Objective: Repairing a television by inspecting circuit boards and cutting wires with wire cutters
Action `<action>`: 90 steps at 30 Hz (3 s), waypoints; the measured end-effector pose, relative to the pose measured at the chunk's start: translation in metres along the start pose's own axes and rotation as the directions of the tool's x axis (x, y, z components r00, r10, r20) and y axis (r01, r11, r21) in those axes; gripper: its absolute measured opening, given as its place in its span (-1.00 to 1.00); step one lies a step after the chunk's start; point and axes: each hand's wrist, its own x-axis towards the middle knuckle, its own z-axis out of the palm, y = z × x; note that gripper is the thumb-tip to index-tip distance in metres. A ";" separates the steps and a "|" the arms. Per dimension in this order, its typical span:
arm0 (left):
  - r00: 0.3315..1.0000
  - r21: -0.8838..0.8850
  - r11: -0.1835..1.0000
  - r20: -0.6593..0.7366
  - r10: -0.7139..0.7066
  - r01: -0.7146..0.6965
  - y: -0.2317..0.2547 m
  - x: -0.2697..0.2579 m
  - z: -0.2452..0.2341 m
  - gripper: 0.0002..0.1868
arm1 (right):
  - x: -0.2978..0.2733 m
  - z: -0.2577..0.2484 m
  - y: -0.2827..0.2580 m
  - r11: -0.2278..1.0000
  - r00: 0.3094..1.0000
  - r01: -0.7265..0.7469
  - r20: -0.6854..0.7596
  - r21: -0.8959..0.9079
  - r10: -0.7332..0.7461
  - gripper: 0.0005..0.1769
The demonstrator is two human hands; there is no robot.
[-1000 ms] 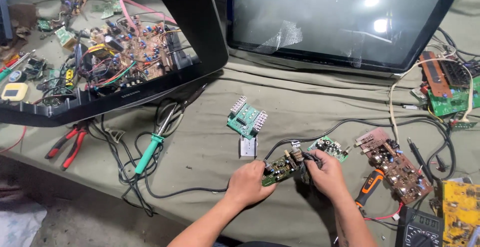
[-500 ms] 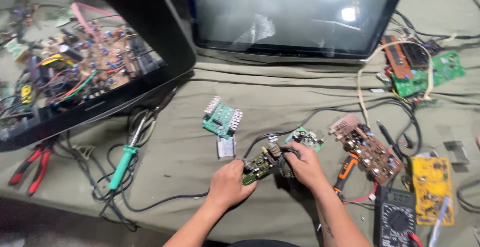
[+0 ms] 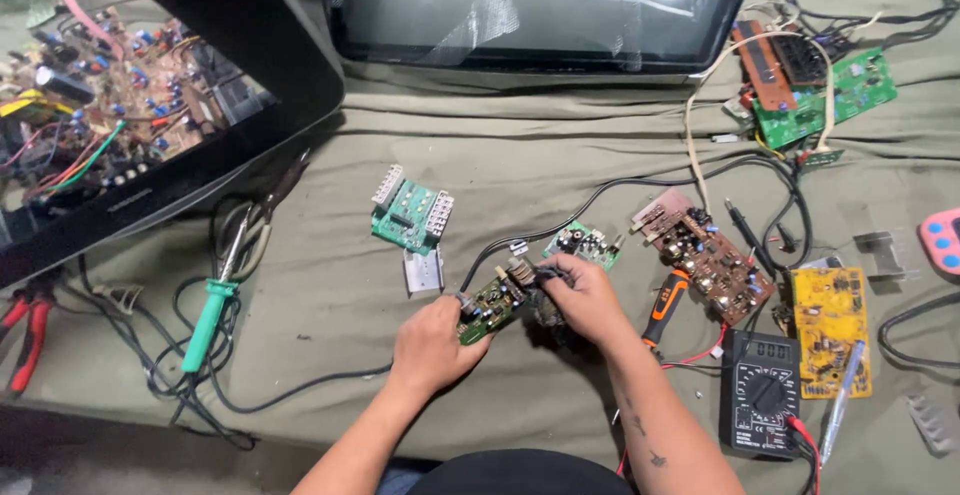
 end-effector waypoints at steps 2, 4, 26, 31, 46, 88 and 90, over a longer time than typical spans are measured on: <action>1.000 -0.011 1.000 0.007 0.001 -0.001 0.001 0.000 -0.002 -0.44 | -0.001 -0.002 -0.003 1.000 0.999 0.013 0.037 0.010 -0.014 -0.73; 1.000 -0.024 1.000 0.010 0.008 -0.007 0.001 0.000 -0.003 -0.43 | 0.000 -0.004 -0.003 0.999 0.997 0.030 0.067 0.020 -0.031 -0.72; 0.994 0.000 0.994 0.000 0.108 -0.108 -0.017 -0.012 0.025 -0.39 | -0.005 -0.016 -0.006 0.971 0.991 -0.025 -0.124 0.237 0.055 -0.81; 0.986 0.050 0.984 0.011 0.168 -0.169 -0.020 -0.012 0.027 -0.40 | -0.003 -0.017 -0.010 0.989 1.000 -0.012 0.026 0.145 0.009 -0.77; 0.958 -0.037 0.973 0.172 0.231 -0.229 -0.032 -0.006 0.016 -0.34 | 0.003 -0.012 0.014 0.993 0.992 -0.007 0.124 -0.117 0.022 -0.73; 0.967 -0.085 0.989 -0.235 0.096 -0.119 -0.024 0.002 0.004 -0.44 | 0.007 -0.028 0.040 0.941 0.964 0.088 -0.266 0.327 0.002 -0.68; 0.974 -0.081 0.987 -0.191 0.119 -0.136 -0.024 -0.001 0.005 -0.44 | 0.011 -0.034 0.047 0.854 0.949 0.118 -0.310 0.506 0.052 -0.78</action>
